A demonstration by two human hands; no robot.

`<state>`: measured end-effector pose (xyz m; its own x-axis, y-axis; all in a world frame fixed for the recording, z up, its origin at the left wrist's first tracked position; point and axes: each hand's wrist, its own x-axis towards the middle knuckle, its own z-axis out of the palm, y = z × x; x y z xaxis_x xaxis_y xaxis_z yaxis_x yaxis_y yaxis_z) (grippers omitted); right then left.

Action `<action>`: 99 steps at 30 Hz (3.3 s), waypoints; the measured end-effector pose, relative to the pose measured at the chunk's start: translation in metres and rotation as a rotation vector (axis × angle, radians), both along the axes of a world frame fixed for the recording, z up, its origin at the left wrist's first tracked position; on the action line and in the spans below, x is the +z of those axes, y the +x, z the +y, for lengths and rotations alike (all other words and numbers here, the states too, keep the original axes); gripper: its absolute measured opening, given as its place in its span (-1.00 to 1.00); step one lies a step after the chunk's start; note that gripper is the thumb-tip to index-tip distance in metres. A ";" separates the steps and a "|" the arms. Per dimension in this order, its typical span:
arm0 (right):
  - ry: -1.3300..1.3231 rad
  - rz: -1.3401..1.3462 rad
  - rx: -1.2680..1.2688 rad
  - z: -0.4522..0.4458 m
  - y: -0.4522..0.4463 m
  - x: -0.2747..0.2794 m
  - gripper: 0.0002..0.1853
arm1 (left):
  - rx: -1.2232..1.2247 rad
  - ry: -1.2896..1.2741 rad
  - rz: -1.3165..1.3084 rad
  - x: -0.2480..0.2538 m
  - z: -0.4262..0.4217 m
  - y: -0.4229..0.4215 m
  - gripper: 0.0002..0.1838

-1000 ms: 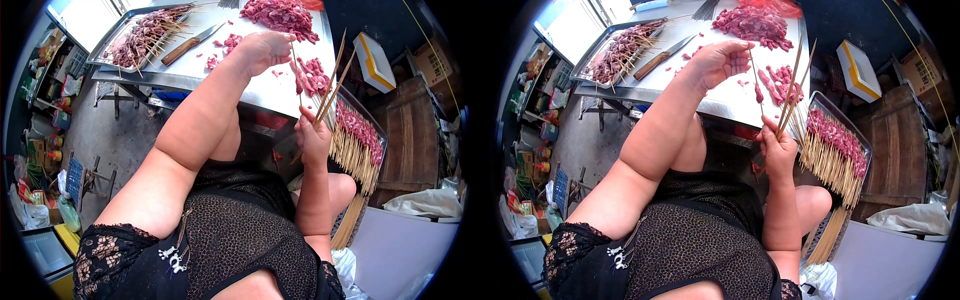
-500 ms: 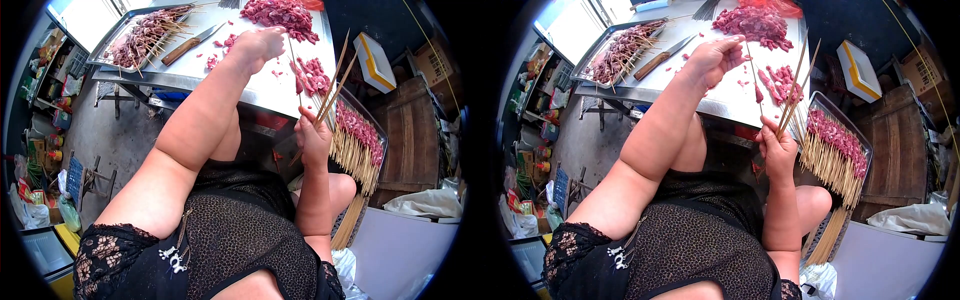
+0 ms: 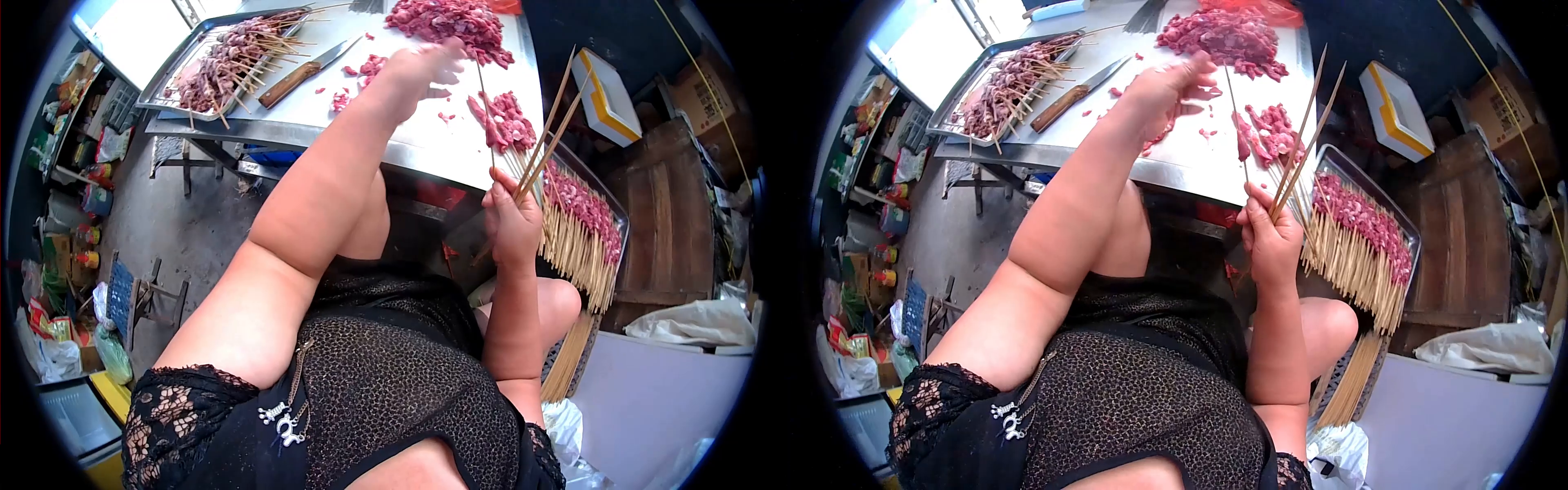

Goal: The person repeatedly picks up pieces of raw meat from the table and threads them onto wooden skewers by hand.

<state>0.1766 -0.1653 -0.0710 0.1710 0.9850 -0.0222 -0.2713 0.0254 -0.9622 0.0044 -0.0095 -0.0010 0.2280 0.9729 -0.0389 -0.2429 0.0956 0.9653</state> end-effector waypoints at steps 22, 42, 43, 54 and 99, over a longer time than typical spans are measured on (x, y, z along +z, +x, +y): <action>-0.019 -0.427 -0.272 -0.201 0.031 0.023 -0.73 | -0.522 -0.073 -0.515 -0.045 0.050 0.024 -0.75; -1.926 -0.643 -1.502 -0.765 -0.247 -0.162 -0.70 | -0.761 -0.280 -0.171 -0.101 0.103 0.044 -0.74; -1.884 -0.626 -1.401 -0.764 -0.270 -0.179 -0.70 | -0.725 -0.272 -0.174 -0.107 0.111 0.041 -0.74; -1.924 -0.387 -0.583 -0.770 -0.203 -0.244 -0.75 | -0.569 -0.217 -0.083 -0.108 0.108 0.037 -0.65; -0.049 -0.379 -0.241 -0.089 -0.008 0.069 -0.83 | -0.300 -0.073 -0.390 -0.014 -0.003 0.029 -0.72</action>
